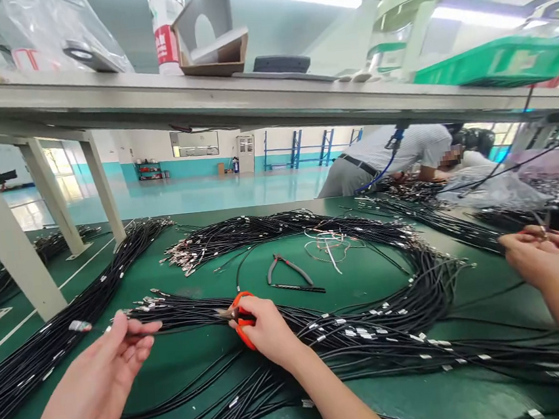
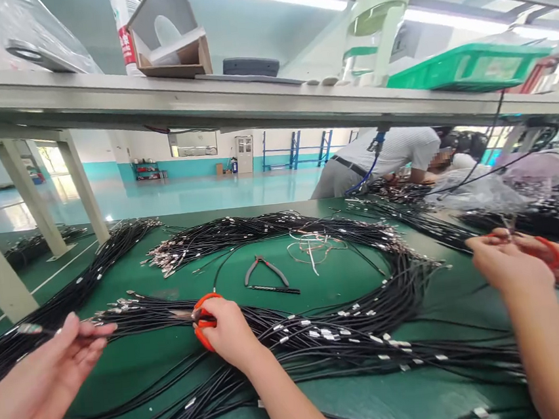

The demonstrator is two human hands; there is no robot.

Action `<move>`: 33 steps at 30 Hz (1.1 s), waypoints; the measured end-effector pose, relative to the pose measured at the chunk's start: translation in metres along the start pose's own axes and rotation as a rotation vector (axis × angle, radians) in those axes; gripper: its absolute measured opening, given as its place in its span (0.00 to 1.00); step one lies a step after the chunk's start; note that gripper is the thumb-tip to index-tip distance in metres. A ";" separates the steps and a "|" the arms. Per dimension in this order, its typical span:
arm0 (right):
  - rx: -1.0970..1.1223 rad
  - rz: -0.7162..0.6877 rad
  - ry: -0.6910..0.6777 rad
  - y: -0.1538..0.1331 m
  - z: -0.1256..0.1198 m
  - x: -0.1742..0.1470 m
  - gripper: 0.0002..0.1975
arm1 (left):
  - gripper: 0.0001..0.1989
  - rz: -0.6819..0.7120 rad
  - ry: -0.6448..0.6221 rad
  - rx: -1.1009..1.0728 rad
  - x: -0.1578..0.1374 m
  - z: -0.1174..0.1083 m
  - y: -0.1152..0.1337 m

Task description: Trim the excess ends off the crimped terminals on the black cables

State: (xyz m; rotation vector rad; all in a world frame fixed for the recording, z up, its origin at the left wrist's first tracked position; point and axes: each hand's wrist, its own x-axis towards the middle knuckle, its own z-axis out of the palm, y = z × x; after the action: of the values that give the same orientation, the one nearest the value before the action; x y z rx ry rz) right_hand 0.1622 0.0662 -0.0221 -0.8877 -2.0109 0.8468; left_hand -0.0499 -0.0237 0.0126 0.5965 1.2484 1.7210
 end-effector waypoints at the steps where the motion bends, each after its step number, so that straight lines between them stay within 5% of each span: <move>1: 0.009 0.002 -0.023 0.000 0.000 -0.001 0.06 | 0.07 -0.052 0.045 -0.028 -0.001 -0.006 -0.005; 7: 0.021 0.013 -0.154 0.005 0.002 -0.002 0.04 | 0.05 -0.410 0.155 -0.185 -0.018 -0.036 -0.018; 10: -0.074 0.008 -0.164 0.006 0.005 -0.001 0.06 | 0.14 -0.392 0.022 0.154 -0.036 -0.053 -0.019; 12: -0.166 -0.003 -0.173 0.005 0.007 -0.001 0.07 | 0.19 -0.177 -0.083 0.568 -0.046 -0.059 -0.021; 15: -0.230 -0.021 -0.213 0.001 0.007 -0.001 0.08 | 0.24 0.356 -0.289 1.174 -0.053 -0.048 -0.023; 19: -0.225 -0.024 -0.293 -0.002 0.005 -0.001 0.08 | 0.42 0.501 -0.550 1.713 -0.049 -0.025 -0.028; 21: -0.222 -0.008 -0.310 -0.001 0.004 0.000 0.07 | 0.37 0.588 -0.551 1.795 -0.047 -0.027 -0.039; 26: -0.259 0.049 -0.157 -0.002 0.006 0.003 0.07 | 0.14 1.124 -0.382 1.748 -0.046 -0.052 -0.086; 29: -0.376 -0.007 -0.126 -0.008 0.011 0.001 0.06 | 0.12 1.169 -0.301 1.775 -0.046 -0.056 -0.097; 33: -0.482 -0.095 -0.303 -0.020 0.023 -0.007 0.10 | 0.12 1.193 -0.304 1.798 -0.045 -0.055 -0.095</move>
State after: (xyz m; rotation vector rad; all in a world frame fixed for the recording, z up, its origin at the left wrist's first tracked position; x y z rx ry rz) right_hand 0.1402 0.0442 -0.0201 -0.9549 -2.5641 0.4660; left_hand -0.0355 -0.0810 -0.0901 2.8914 2.1359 0.5306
